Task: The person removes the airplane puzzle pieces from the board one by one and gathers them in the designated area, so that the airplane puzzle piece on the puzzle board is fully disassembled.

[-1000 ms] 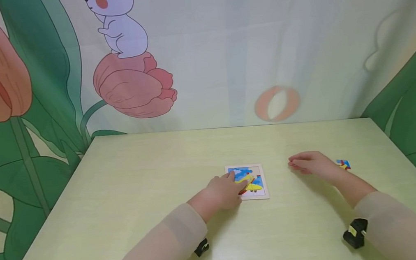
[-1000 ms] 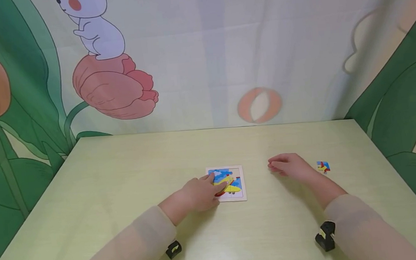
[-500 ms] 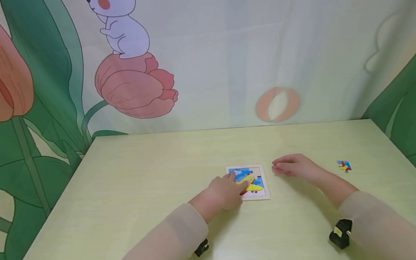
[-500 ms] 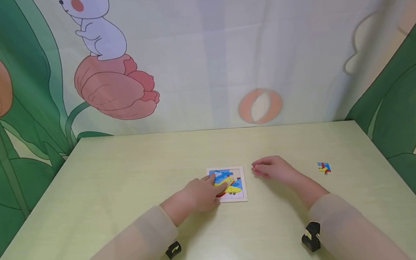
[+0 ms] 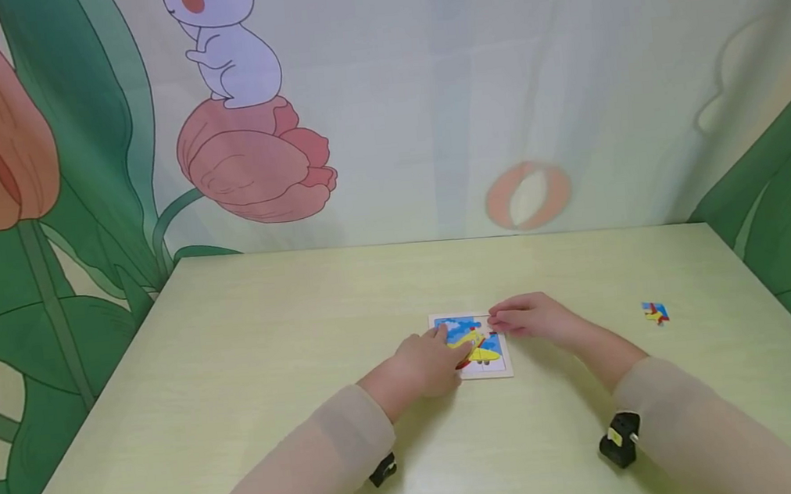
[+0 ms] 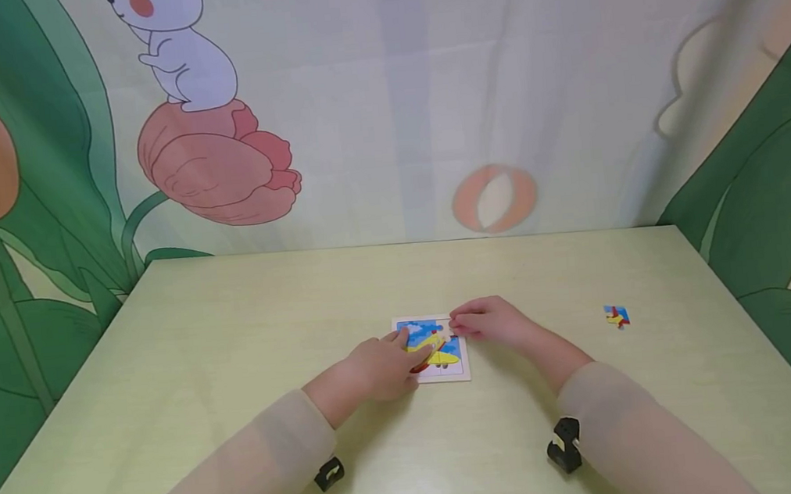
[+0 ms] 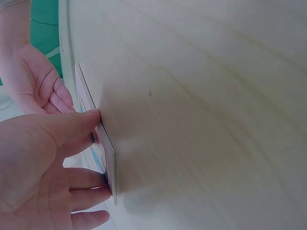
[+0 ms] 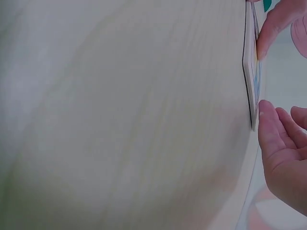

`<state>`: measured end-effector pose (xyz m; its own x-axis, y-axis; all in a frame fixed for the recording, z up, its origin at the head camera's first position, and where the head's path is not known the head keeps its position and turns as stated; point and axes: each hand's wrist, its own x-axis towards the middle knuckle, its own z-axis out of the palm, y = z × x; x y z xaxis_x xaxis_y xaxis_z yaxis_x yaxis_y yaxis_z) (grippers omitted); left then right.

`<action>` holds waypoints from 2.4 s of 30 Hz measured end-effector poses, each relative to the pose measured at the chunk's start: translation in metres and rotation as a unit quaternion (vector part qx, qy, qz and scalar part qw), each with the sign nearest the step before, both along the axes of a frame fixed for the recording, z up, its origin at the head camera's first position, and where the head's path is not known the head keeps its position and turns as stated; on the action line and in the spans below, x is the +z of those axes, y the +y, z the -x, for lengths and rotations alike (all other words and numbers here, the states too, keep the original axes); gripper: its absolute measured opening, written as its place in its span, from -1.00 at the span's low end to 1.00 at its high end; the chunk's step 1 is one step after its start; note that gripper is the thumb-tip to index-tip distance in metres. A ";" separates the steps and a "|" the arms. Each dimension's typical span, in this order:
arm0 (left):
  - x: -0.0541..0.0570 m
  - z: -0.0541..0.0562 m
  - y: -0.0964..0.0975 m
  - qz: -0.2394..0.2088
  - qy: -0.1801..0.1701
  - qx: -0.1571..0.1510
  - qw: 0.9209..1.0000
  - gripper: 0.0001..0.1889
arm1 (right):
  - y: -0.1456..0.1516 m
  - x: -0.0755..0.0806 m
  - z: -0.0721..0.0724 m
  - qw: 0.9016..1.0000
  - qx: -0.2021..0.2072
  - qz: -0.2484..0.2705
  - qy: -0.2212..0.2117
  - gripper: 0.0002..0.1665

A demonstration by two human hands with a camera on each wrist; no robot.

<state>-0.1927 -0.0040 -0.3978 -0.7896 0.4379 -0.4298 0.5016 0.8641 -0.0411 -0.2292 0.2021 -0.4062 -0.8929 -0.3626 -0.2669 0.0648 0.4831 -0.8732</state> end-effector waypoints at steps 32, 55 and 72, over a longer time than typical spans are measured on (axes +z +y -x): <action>0.003 0.000 -0.001 0.004 0.003 -0.016 1.000 -0.40 | -0.027 -0.004 0.009 0.998 -0.051 -0.032 -0.006 -0.65; 0.000 0.001 -0.001 0.002 0.011 -0.027 1.000 -0.41 | -0.033 -0.009 0.013 0.994 -0.075 -0.076 0.005 -0.68; -0.001 0.002 -0.002 0.000 0.011 -0.030 0.999 -0.40 | -0.034 -0.016 0.015 0.994 -0.092 -0.056 0.004 -0.71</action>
